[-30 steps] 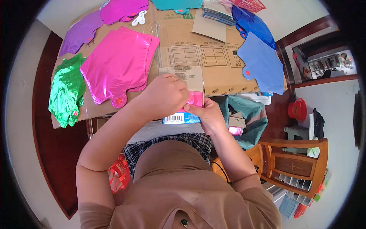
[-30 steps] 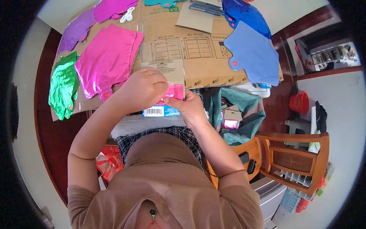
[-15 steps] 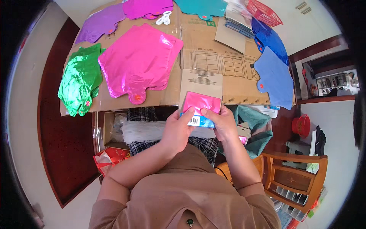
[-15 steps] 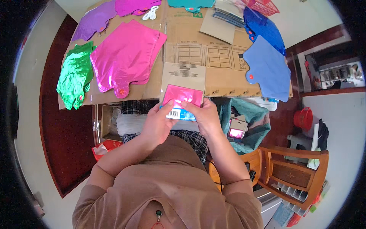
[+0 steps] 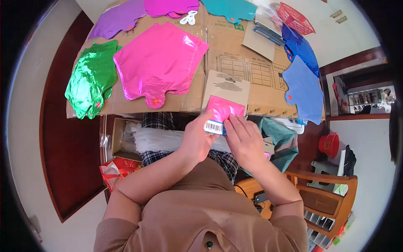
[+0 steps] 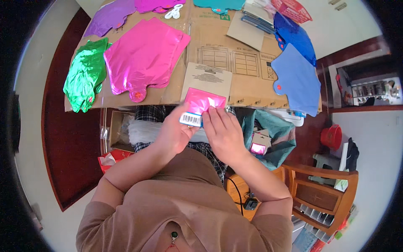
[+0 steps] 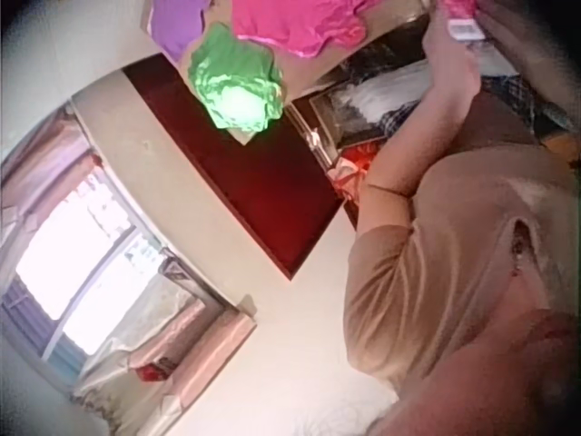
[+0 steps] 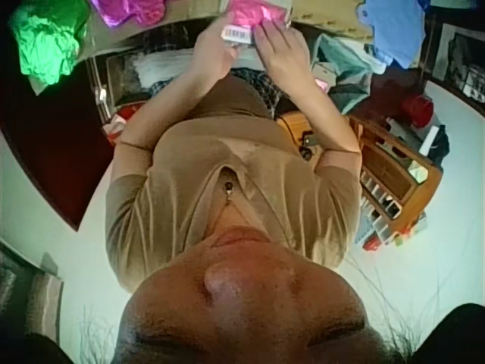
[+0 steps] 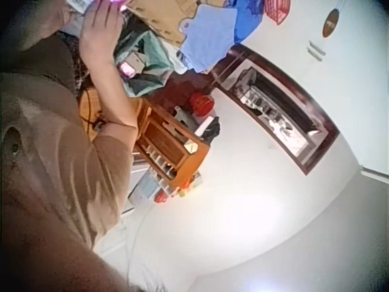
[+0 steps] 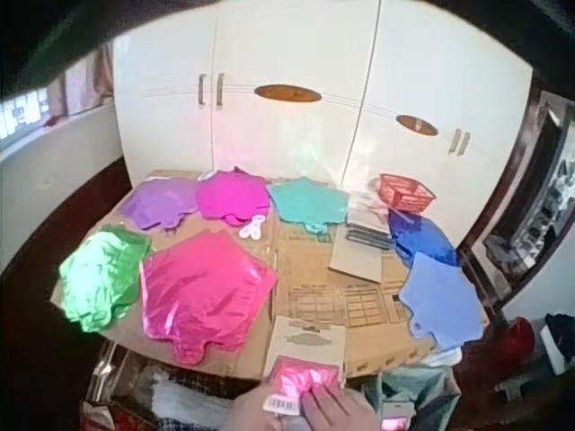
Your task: Fold colorful star-shaped foil decorations and attach them to cardboard backings for packaging.
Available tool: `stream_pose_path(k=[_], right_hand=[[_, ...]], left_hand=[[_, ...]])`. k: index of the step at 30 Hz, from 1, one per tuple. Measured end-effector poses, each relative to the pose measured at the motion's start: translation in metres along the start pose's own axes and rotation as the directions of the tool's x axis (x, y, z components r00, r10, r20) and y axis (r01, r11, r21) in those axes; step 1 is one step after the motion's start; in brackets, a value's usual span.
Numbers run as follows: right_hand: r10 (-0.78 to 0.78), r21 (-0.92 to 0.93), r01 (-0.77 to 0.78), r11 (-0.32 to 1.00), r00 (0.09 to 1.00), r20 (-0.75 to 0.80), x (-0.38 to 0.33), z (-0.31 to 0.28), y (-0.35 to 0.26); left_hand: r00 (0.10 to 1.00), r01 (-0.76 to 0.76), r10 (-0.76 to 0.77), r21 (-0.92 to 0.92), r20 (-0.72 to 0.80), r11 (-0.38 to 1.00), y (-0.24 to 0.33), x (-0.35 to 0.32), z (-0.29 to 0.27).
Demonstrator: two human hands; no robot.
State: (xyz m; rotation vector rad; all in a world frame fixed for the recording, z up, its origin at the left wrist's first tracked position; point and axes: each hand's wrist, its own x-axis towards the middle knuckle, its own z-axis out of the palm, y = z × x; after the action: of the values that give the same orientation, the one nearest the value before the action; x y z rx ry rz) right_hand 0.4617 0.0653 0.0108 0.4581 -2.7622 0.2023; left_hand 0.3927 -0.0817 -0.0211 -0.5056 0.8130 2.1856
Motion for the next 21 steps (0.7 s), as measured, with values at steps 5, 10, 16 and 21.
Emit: stream_pose_path(k=[5, 10, 16, 21], right_hand=[[0.051, 0.145, -0.047, 0.988, 0.998, -0.027, 0.013, -0.01, 0.011], [0.149, 0.221, -0.147, 0.964, 0.989, 0.008, 0.022, -0.015, 0.014], [0.122, 0.202, -0.135, 0.97, 0.99, 0.073, 0.024, -0.022, 0.017], [-0.11, 0.027, 0.111, 0.993, 0.993, -0.039, 0.02, -0.013, 0.015]], left_hand=[[0.981, 0.152, -0.114, -0.258, 0.158, 0.954, 0.01, -0.01, -0.002], [0.996, 0.058, -0.048, -0.154, 0.069, 0.986, -0.002, -0.011, 0.004], [0.992, 0.075, -0.079, -0.04, -0.102, 0.996, 0.002, -0.017, 0.026], [0.996, 0.049, -0.043, 0.075, -0.081, 0.996, -0.002, -0.009, 0.015]])
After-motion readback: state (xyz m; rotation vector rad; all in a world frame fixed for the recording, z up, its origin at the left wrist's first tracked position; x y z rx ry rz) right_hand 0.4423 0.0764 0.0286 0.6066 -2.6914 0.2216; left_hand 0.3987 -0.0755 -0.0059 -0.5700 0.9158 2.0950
